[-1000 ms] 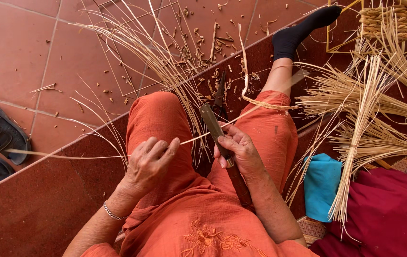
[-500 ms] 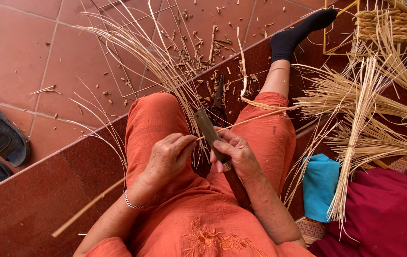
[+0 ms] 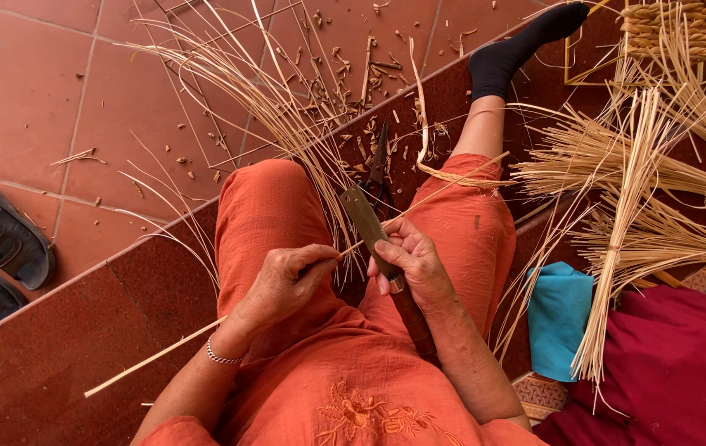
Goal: The person sits on a tiled floor and uses a knife to scrape and split dried plant stalks into thin strips. The person repeatedly picks up stalks, shaves off outer layers, and separates fibers, accumulating shavings on the floor.
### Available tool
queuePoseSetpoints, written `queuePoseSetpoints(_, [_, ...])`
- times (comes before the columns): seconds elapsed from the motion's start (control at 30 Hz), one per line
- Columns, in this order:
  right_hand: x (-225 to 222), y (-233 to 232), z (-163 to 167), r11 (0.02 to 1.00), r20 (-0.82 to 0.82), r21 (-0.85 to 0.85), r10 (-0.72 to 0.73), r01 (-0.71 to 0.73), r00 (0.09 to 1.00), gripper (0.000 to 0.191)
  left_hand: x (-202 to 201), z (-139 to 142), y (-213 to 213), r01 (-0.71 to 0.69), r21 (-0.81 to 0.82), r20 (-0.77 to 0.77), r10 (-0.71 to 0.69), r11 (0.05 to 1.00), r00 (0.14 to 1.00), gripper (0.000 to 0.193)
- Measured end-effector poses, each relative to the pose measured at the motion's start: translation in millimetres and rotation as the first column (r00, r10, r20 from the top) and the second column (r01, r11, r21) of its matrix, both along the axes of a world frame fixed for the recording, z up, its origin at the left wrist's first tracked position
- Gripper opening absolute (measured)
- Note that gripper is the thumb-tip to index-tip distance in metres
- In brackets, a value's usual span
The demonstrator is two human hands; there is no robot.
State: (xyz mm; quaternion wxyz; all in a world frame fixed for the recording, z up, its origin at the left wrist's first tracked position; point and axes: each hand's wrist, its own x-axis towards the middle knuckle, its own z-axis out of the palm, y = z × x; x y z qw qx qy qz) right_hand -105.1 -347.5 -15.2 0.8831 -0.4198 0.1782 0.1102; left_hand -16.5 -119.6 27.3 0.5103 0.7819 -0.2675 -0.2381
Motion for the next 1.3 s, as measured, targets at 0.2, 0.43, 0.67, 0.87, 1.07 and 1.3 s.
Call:
queuePoseSetpoints(0.2, [-1.2, -17.6, 3.3, 0.994, 0.016, -0.028, -0.104, 0.104, 0.994, 0.017, 1.2, 7.2, 12.5, 0.045, -0.032, -0.004, -0.045, 0.998, 0.999, 0.014])
queuePoseSetpoints(0.43, [-6.9, -26.0, -2.8, 0.989, 0.020, 0.028, -0.143, 0.142, 0.990, 0.014, 0.4, 8.9, 23.2, 0.080, -0.009, -0.047, -0.080, 0.997, 0.996, 0.013])
queuePoseSetpoints(0.67, [-12.9, -49.9, -6.3, 0.971, 0.035, 0.019, -0.238, 0.237, 0.971, 0.013, 2.0, 12.2, 46.0, 0.072, 0.156, -0.115, -0.055, 0.985, 0.992, 0.013])
queuePoseSetpoints(0.87, [-15.7, -51.9, -14.3, 0.969, 0.045, 0.050, -0.245, 0.242, 0.969, 0.012, 0.0, 12.1, 50.5, 0.066, 0.123, -0.137, -0.048, 0.990, 0.989, 0.013])
queuePoseSetpoints(1.07, [-17.1, -77.6, -28.4, 0.939, 0.028, 0.104, -0.331, 0.327, 0.943, 0.009, 3.9, 2.4, 69.0, 0.065, 0.160, -0.212, -0.030, 0.985, 0.977, 0.016])
queuePoseSetpoints(1.3, [-25.1, -111.1, -43.7, 0.886, 0.080, 0.174, -0.448, 0.430, 0.890, 0.016, -3.0, -19.8, 98.1, -0.103, 0.010, -0.255, 0.102, 0.995, 0.962, 0.018])
